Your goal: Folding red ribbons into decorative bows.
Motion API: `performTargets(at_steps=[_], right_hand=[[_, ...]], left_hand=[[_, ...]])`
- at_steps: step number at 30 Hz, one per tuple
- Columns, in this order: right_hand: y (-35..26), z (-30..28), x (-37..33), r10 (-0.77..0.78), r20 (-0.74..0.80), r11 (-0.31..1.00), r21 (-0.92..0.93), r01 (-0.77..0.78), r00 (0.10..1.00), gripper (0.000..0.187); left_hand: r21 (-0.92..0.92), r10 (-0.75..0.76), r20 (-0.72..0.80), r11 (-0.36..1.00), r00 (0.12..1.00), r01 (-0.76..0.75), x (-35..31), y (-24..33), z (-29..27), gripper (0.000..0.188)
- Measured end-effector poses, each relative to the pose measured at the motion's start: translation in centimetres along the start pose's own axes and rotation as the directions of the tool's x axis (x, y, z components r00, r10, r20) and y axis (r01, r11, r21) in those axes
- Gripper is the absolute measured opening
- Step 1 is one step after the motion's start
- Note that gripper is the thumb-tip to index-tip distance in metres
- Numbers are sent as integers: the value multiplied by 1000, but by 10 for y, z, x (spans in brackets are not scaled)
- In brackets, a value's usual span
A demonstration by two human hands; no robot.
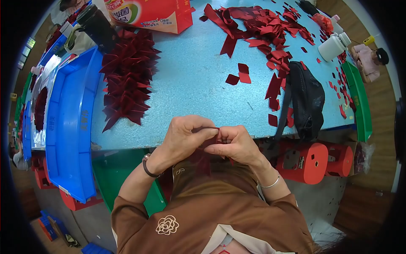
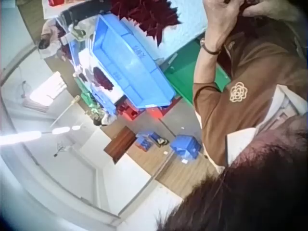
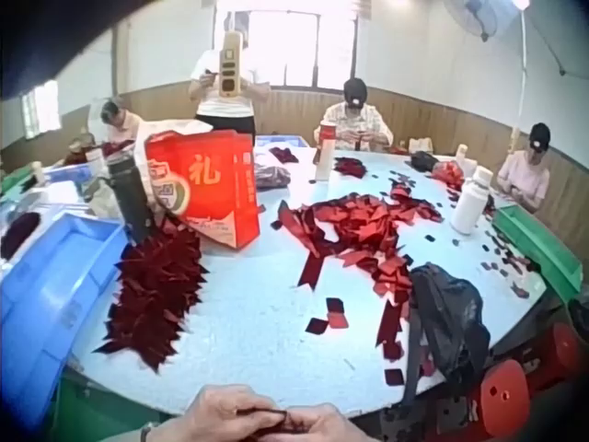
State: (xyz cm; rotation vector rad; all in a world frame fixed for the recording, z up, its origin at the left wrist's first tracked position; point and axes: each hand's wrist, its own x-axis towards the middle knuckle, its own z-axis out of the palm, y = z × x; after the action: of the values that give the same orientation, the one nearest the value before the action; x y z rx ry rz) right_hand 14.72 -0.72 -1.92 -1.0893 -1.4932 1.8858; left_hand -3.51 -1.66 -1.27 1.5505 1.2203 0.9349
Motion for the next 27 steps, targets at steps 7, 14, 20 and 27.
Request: performTargets(at_steps=[7,14,20,27], right_hand=[[3,-10,0,-9,24,987,158,5,1000,18],[17,-15,1,-54,-41,990,125,59,998,15],[5,-11,-1,-11,-3,997,76,11,1000,12],[14,-16,0,13,38,998,60,-16,999,13]], left_hand=[[-433,-189,-129,894,973,116,19,-7,-6,16],[-288,-113,142,946,983,150,3,3,0,16],[-425,-251,65,869,966,254,-3,-5,5,9],[30,61,-117,998,991,-57,1,0,17,15]])
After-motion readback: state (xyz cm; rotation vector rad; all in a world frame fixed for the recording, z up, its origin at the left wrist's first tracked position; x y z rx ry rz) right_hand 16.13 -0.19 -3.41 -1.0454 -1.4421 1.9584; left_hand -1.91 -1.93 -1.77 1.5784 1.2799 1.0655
